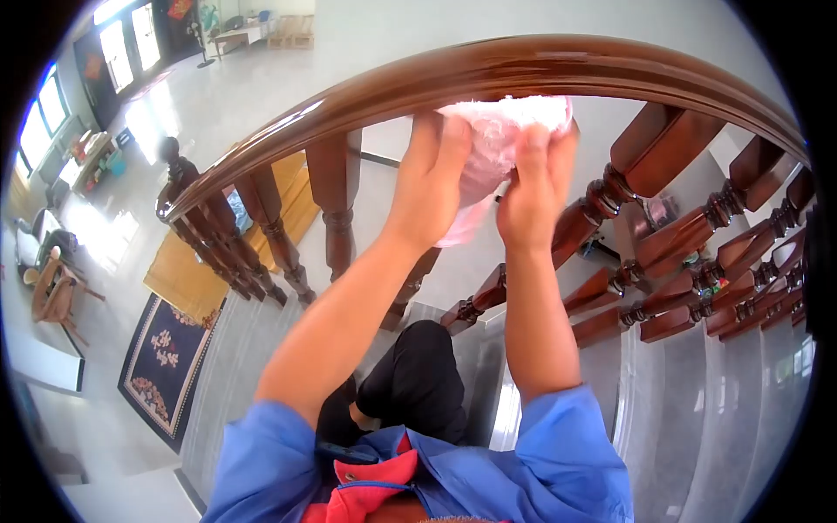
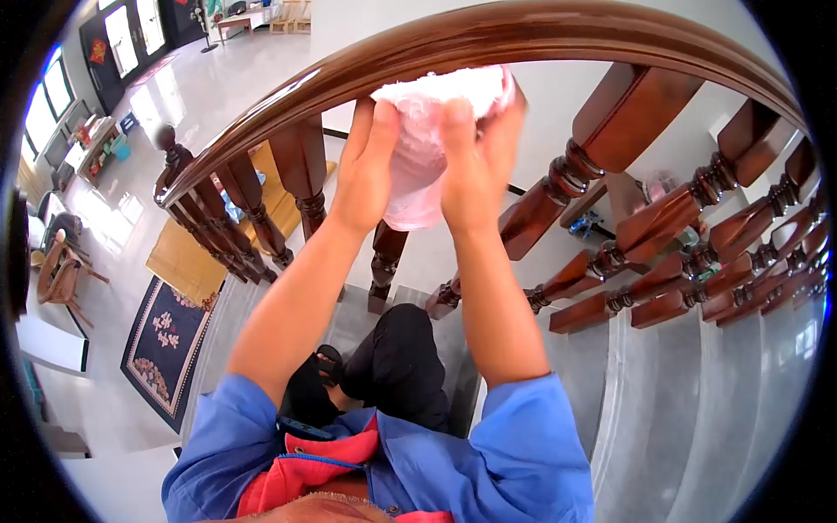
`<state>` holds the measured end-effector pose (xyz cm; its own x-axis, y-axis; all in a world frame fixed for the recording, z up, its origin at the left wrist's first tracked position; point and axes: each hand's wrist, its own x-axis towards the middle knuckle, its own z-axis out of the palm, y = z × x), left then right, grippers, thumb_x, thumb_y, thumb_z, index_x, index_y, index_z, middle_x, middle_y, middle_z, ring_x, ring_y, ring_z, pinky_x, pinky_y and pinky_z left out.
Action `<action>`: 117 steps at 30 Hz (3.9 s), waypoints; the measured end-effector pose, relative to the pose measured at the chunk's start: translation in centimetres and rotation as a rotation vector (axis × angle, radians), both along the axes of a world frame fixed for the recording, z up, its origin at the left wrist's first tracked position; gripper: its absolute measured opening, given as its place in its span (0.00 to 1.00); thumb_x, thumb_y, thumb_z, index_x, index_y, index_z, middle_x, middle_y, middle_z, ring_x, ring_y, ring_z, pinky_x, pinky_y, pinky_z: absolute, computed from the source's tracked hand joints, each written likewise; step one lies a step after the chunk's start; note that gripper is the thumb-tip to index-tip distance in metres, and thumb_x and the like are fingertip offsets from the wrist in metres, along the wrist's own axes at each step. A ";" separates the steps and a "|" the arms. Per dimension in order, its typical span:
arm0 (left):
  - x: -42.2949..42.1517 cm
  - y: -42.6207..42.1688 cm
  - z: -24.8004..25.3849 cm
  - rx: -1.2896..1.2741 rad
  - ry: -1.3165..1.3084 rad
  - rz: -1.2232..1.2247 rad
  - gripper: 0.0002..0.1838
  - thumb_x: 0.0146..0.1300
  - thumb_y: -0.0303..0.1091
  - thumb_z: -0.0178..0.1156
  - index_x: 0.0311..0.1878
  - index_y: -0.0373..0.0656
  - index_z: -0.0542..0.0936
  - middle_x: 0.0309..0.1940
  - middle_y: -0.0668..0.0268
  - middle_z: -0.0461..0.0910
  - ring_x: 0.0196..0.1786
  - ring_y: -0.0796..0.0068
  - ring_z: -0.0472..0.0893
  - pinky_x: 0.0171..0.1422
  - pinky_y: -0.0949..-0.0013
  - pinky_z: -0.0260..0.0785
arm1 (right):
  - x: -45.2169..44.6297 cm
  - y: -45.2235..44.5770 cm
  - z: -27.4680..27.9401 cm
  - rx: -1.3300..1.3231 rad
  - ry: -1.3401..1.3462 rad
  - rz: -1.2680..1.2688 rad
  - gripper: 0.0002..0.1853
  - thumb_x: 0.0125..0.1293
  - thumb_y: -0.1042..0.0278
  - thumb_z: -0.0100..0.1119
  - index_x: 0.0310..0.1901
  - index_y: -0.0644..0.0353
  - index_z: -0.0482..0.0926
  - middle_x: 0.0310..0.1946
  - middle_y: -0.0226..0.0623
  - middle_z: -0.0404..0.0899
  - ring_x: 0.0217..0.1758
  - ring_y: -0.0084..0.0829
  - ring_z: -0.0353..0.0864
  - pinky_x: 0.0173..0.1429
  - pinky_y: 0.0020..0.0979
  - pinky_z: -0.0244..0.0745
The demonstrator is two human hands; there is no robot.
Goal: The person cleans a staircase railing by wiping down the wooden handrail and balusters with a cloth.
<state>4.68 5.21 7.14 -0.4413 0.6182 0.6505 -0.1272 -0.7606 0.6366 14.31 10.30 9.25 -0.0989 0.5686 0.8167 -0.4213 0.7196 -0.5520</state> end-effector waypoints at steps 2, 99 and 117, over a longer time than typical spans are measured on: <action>-0.4 1.6 -0.4 -0.074 0.011 0.018 0.34 0.81 0.55 0.48 0.75 0.35 0.62 0.66 0.50 0.73 0.68 0.61 0.73 0.71 0.62 0.64 | -2.5 0.7 0.9 0.076 0.003 -0.108 0.28 0.81 0.50 0.52 0.69 0.66 0.65 0.57 0.34 0.74 0.58 0.25 0.72 0.67 0.30 0.66; 9.0 -4.9 7.9 0.228 0.411 -0.010 0.36 0.63 0.39 0.73 0.67 0.28 0.69 0.59 0.50 0.76 0.59 0.63 0.79 0.64 0.62 0.73 | 16.6 -1.3 18.7 1.089 -0.339 -1.096 0.25 0.75 0.63 0.60 0.67 0.68 0.71 0.62 0.47 0.78 0.65 0.40 0.77 0.69 0.38 0.70; 2.3 -3.3 0.9 0.029 0.248 0.266 0.23 0.69 0.31 0.66 0.63 0.30 0.76 0.54 0.53 0.82 0.56 0.64 0.83 0.64 0.62 0.76 | -0.7 2.2 21.8 0.549 -1.805 -0.865 0.36 0.79 0.38 0.38 0.58 0.65 0.83 0.56 0.58 0.83 0.59 0.54 0.82 0.66 0.46 0.72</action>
